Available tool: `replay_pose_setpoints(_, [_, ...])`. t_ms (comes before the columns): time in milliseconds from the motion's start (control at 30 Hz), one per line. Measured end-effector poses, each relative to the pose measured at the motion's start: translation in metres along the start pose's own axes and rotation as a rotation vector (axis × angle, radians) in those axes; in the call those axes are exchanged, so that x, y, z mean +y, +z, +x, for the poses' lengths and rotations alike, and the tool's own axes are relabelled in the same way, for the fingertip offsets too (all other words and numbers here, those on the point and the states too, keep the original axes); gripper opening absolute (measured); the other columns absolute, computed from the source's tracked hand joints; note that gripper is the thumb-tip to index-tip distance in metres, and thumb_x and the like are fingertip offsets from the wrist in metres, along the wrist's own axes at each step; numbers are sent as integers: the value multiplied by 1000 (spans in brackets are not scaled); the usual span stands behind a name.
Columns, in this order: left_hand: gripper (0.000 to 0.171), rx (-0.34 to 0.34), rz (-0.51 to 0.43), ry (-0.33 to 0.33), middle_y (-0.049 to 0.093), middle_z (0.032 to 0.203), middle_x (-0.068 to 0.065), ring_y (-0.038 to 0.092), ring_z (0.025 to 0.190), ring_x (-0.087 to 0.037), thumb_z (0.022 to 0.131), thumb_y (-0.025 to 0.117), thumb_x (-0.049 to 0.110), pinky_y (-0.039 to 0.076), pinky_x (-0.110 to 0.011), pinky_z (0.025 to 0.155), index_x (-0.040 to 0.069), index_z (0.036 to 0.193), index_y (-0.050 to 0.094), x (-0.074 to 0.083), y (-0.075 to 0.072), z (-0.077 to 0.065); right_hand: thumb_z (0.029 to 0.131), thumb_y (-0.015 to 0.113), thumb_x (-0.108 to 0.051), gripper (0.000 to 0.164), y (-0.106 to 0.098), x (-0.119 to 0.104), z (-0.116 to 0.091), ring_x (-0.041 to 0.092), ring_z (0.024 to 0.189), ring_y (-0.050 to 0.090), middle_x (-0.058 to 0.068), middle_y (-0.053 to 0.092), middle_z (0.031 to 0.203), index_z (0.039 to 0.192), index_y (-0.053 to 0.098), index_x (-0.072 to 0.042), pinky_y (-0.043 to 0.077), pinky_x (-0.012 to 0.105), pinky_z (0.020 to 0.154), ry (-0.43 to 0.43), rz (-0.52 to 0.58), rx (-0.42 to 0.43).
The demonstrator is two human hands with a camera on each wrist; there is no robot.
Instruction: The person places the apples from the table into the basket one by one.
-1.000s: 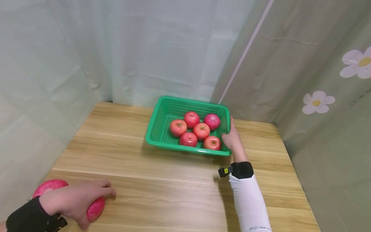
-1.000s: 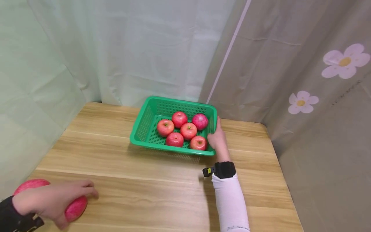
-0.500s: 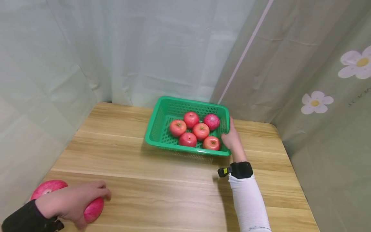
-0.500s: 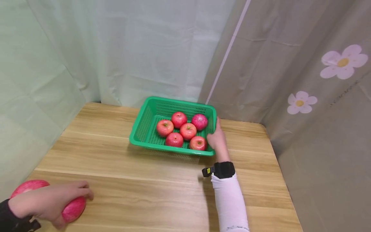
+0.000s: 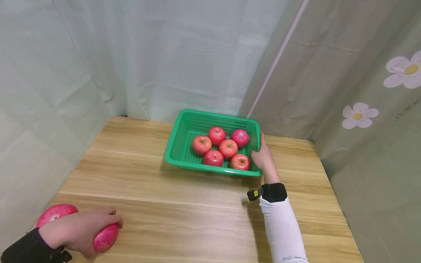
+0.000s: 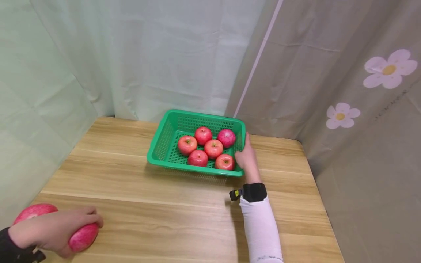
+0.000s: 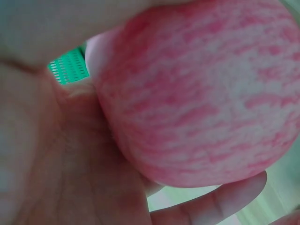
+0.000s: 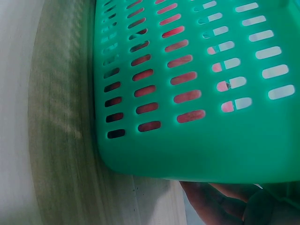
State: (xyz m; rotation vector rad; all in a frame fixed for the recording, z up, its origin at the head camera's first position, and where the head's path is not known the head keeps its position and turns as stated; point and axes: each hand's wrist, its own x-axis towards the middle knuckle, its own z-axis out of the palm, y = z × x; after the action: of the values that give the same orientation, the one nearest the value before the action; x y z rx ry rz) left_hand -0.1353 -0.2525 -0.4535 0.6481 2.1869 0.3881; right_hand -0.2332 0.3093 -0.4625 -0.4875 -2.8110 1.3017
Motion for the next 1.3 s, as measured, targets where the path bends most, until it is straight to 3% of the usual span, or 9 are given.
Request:
replay_pose_setpoints(267, [71,22,11,46,55,130,-1,57,102,-20,65,100,8,59,-52,85,31,123,66,-6,-1,-1,98,55,-4,97,0,-2,-1,49,145,42,29,31,168,174,-3,-21,43,65,109,3,6,-3])
replay_pose_setpoints(500, [69,122,83,241,54,131,1,57,103,-7,75,97,26,56,-31,79,24,135,64,-8,-8,-4,97,55,-3,97,0,-1,-1,48,144,44,30,33,167,174,-2,-20,44,64,109,0,5,0])
replay_pose_setpoints(633, [71,181,80,311,53,130,4,56,104,-5,78,94,27,56,-28,77,19,140,60,-1,-16,-5,98,55,-3,97,0,0,-1,49,145,43,29,32,168,174,-3,-21,43,65,110,1,11,-1])
replay_pose_setpoints(767, [74,235,101,329,55,124,8,57,103,-4,79,94,28,56,-27,77,18,141,55,8,-25,-4,98,55,-4,97,0,-1,-1,49,145,42,30,31,168,174,-3,-20,43,65,109,-3,10,-2])
replay_pose_setpoints(900, [72,286,127,331,57,113,11,57,98,-4,78,95,29,56,-28,78,20,135,51,18,-36,0,98,55,-4,97,-1,-1,-1,49,145,42,28,30,169,174,-2,-21,43,65,109,0,17,-2])
replay_pose_setpoints(1167, [63,422,185,429,54,101,15,54,89,-2,78,93,23,54,-27,74,23,124,51,38,-57,12,98,54,-3,96,-1,0,-1,49,146,41,28,30,169,174,-2,-20,42,65,111,-2,15,3])
replay_pose_setpoints(1300, [65,429,176,465,56,102,13,56,89,-3,76,92,20,54,-28,75,20,127,51,48,-67,20,98,55,-4,97,-1,2,-2,49,145,42,28,31,169,174,-3,-22,43,66,110,-2,29,-2])
